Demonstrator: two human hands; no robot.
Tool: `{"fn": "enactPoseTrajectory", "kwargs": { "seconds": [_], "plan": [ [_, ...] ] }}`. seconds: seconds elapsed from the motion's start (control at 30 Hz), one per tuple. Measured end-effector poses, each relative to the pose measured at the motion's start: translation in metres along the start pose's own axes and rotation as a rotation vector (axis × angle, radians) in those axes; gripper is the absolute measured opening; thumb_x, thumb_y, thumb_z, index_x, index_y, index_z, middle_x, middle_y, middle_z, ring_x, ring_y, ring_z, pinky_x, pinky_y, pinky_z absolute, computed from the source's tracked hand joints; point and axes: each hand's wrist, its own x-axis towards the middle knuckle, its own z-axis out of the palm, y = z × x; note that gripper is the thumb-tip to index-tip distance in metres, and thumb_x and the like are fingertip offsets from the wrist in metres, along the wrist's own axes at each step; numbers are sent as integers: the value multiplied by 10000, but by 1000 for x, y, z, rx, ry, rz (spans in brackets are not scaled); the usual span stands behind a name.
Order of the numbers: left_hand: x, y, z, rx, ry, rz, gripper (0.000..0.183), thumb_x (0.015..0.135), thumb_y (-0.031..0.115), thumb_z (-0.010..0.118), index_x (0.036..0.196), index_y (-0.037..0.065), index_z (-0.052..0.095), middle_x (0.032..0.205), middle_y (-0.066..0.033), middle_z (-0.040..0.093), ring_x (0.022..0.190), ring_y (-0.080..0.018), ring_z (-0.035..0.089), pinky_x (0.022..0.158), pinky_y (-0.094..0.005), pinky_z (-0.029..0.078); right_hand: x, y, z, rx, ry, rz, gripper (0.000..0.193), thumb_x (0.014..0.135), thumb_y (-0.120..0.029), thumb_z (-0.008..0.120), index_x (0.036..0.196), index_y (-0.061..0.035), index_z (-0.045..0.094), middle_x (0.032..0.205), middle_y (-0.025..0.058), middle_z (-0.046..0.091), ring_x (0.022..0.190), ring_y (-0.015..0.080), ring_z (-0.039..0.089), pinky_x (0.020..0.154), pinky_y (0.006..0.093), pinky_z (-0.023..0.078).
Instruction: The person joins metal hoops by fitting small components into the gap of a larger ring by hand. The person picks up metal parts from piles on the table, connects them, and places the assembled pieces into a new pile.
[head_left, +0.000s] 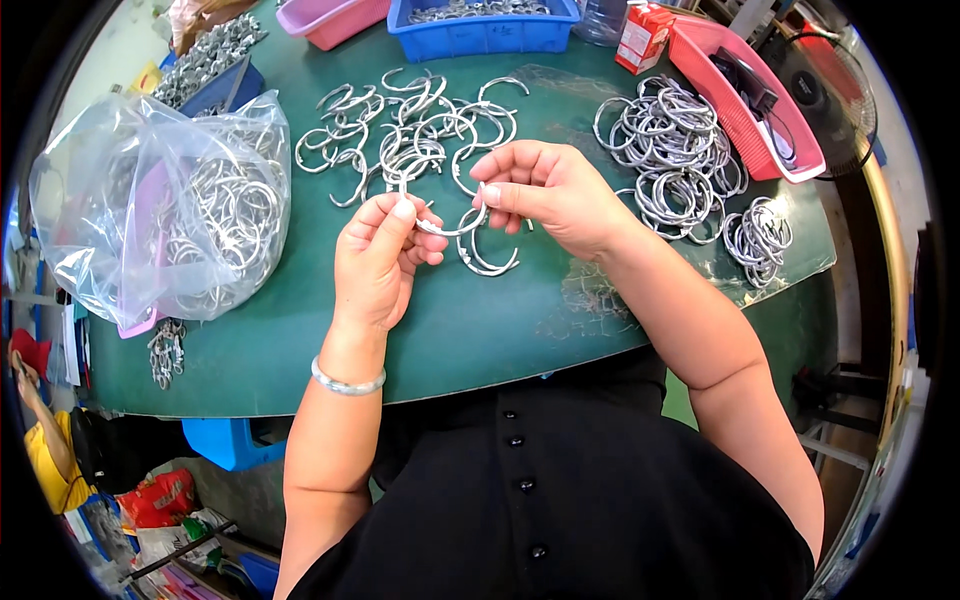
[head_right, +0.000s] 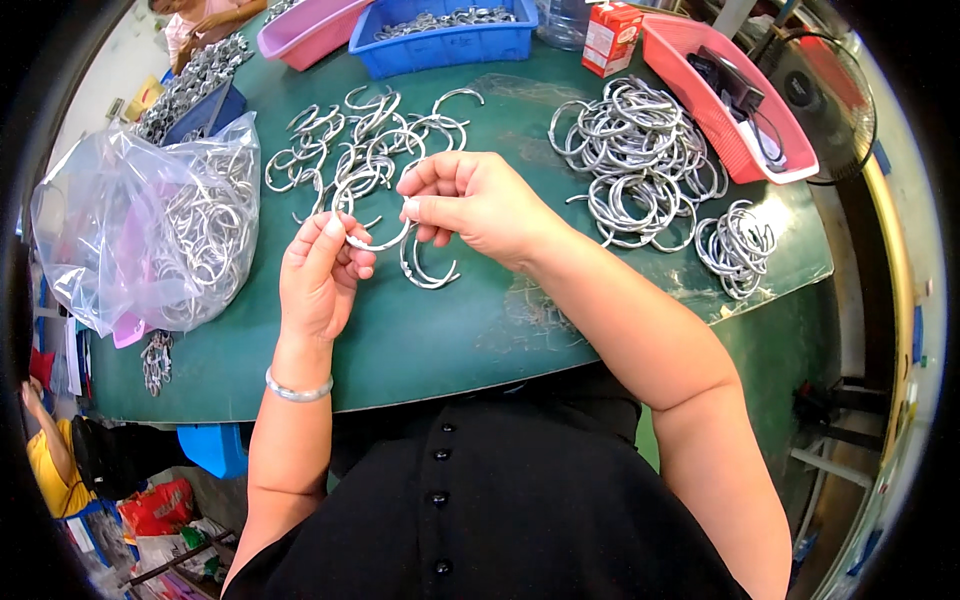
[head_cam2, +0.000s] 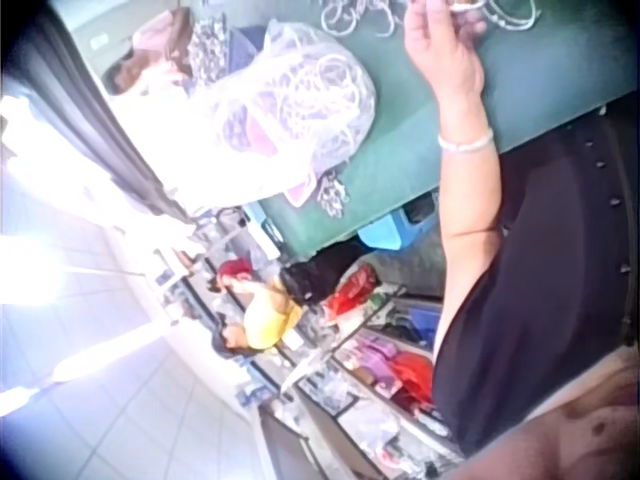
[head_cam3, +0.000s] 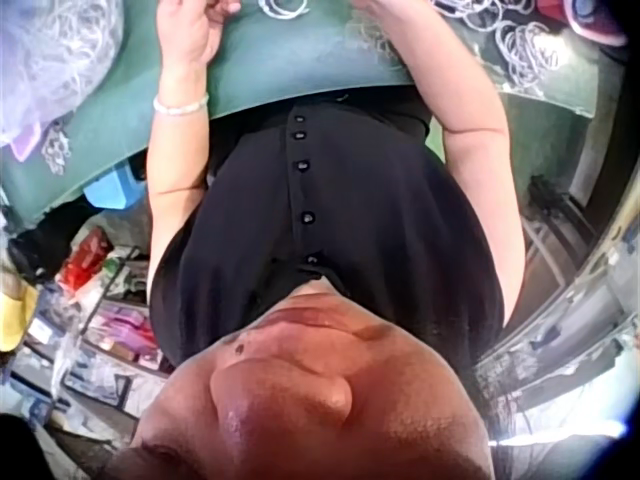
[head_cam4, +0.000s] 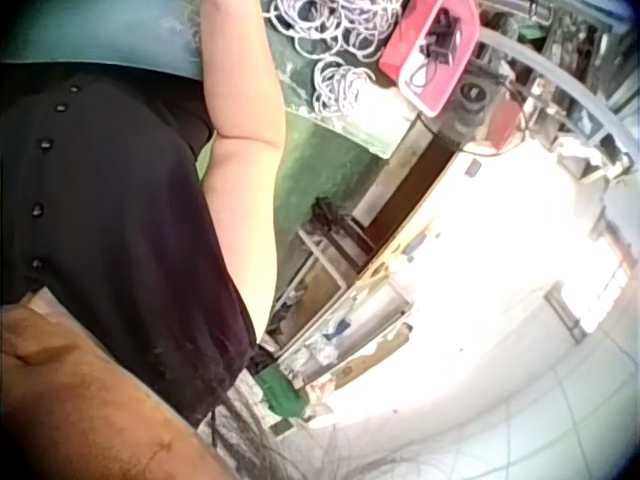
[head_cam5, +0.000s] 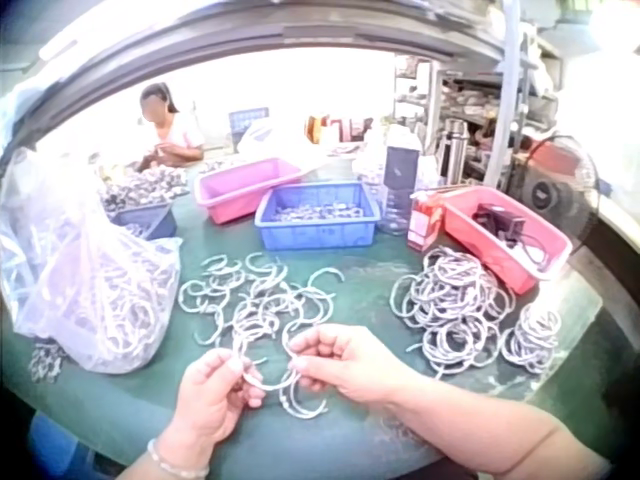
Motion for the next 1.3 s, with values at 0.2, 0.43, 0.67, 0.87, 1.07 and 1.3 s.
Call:
{"fn": "enactPoseTrajectory", "kwargs": {
  "seconds": [0.2, 0.43, 0.67, 0.87, 1.07, 1.3],
  "plan": [
    [2, 0, -2, -63, -44, -25, 116, 854, 136, 505, 843, 28, 548, 747, -90, 596, 611, -138, 588, 532, -241, 481, 2, 0, 0, 37, 12, 29, 174, 790, -87, 587, 935, 1, 547, 771, 53, 604, 624, 77, 550, 542, 192, 444],
    [-2, -6, 4, 106, -25, -81, 192, 883, 173, 452, 930, 8, 538, 776, -74, 589, 629, -134, 575, 560, -233, 471, -10, -17, -7, -70, 75, -11, 123, 753, -45, 576, 868, -6, 560, 707, 32, 592, 592, 70, 538, 525, 186, 423],
    [-1, -4, 3, 220, 37, -54, 180, 861, 173, 493, 887, 10, 563, 715, -61, 579, 577, -120, 545, 520, -222, 442, -36, -76, -86, -765, 600, -407, 124, 719, -20, 536, 832, 14, 576, 671, -24, 542, 565, 19, 460, 516, 162, 364],
    [-3, -4, 7, 251, 19, -39, 163, 857, 164, 496, 867, 18, 566, 698, -47, 573, 562, -97, 526, 504, -207, 421, -66, -89, -162, -916, 838, -155, 136, 696, -53, 519, 789, 23, 583, 634, 35, 563, 547, 82, 503, 509, 218, 395],
    [0, -5, 2, 312, 52, -19, 147, 849, 164, 510, 854, 35, 580, 670, -16, 555, 535, -67, 486, 487, -181, 377, -73, -83, -158, -1534, 981, -78, 180, 710, -187, 521, 773, -39, 603, 737, 168, 597, 732, 329, 574, 672, 397, 451],
    [2, -2, -2, 350, 120, -24, 132, 849, 154, 504, 859, 45, 577, 665, 5, 537, 528, -48, 443, 484, -171, 340, -44, -58, -65, -1241, 540, -413, 151, 740, -147, 548, 810, -18, 583, 772, 153, 586, 741, 304, 568, 661, 363, 454]
  ]
}}
